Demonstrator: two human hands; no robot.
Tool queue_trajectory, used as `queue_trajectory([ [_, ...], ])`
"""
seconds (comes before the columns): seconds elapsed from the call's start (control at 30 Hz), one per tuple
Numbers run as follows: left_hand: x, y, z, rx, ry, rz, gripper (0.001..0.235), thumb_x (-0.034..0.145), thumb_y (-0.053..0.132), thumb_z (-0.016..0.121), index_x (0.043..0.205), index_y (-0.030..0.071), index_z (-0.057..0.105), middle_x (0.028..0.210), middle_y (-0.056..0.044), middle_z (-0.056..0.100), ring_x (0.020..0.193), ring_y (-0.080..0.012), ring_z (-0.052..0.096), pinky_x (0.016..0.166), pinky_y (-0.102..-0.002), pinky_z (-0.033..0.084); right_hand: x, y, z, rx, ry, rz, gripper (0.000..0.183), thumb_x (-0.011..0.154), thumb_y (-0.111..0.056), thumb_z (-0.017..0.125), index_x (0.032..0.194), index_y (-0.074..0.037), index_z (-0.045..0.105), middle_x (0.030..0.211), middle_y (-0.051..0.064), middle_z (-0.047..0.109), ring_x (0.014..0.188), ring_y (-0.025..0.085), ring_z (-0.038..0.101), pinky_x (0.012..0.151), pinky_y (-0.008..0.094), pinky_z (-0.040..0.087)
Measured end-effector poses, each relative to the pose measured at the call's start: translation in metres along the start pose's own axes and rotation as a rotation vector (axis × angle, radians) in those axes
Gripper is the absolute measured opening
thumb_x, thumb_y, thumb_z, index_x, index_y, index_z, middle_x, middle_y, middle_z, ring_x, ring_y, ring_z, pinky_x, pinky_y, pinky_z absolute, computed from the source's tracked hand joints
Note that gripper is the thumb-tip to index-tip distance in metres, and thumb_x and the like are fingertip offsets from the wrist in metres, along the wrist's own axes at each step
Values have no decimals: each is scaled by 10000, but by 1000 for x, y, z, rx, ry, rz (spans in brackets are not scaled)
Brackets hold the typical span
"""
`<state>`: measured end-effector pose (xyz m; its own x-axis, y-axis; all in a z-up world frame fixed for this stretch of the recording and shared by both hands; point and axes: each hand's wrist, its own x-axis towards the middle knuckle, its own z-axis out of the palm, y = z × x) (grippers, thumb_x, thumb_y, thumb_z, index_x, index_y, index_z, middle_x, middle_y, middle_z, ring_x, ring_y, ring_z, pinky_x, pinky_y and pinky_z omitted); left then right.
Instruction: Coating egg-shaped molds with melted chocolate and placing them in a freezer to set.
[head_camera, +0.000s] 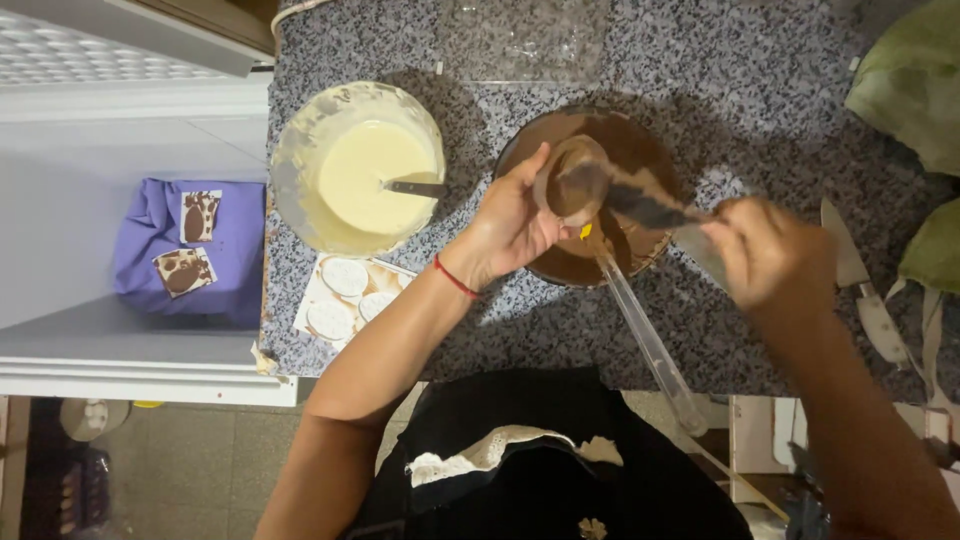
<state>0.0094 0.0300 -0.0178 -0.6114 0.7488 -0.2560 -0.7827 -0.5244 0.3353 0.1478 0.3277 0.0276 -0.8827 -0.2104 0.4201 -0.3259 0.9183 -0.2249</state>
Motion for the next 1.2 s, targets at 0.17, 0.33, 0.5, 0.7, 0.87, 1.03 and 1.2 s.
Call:
queue_trajectory([
  [0.17, -6, 4, -5, -28, -25, -50, 519, 1196, 422, 454, 1581, 77, 500, 1356, -274, 702, 1004, -396, 789, 613, -381, 662, -3, 2, 2, -19, 17, 26, 289, 1266, -87, 674, 984, -28, 647, 725, 44, 482, 569, 181, 356, 557, 373, 253],
  [0.33, 0, 3, -18, -41, -44, -66, 604, 1177, 492, 472, 1557, 25, 527, 1377, -283, 709, 982, -416, 786, 671, -416, 639, -1, 33, 20, -75, 57, 52, 357, 1331, -90, 653, 977, -46, 627, 761, 27, 504, 559, 143, 344, 519, 322, 257],
  [0.5, -9, -16, -14, -137, 106, -97, 800, 1116, 661, 472, 1517, -31, 522, 1324, -263, 715, 848, -287, 745, 724, -407, 674, 0, -12, 15, -33, 20, 85, 321, 1304, -45, 631, 984, -24, 641, 764, 34, 542, 551, 131, 373, 474, 310, 297],
  [0.7, -13, -25, 18, -162, 269, -31, 756, 1118, 688, 368, 1673, 179, 298, 1308, -262, 664, 796, -315, 758, 638, -364, 698, 10, -55, 23, -44, 202, -56, 363, 1236, 1, 707, 876, -13, 656, 764, 83, 619, 596, 167, 509, 515, 317, 386],
  [0.87, -18, -30, 50, -45, 517, 39, 366, 1194, 321, 266, 1264, 137, 574, 1298, -129, 601, 891, -207, 609, 665, -290, 554, 14, -75, 15, -164, 144, -63, 365, 1229, -131, 769, 901, -95, 615, 772, 40, 569, 603, 155, 494, 551, 311, 408],
  [1.03, -23, -42, 48, -2, 363, 144, 705, 1160, 701, 255, 1370, 91, 539, 1038, -100, 589, 687, -163, 536, 537, -274, 481, 12, -61, 31, -252, 208, -31, 387, 1265, -248, 741, 906, -120, 675, 755, 10, 626, 529, 85, 430, 468, 241, 362],
  [1.2, -25, -45, 50, 32, 365, 212, 825, 1115, 786, 308, 1261, 53, 658, 869, -77, 661, 615, -159, 572, 504, -272, 489, 15, -71, 29, -359, 255, -6, 377, 1262, -278, 791, 913, -160, 712, 786, -10, 655, 546, 69, 445, 479, 229, 353],
])
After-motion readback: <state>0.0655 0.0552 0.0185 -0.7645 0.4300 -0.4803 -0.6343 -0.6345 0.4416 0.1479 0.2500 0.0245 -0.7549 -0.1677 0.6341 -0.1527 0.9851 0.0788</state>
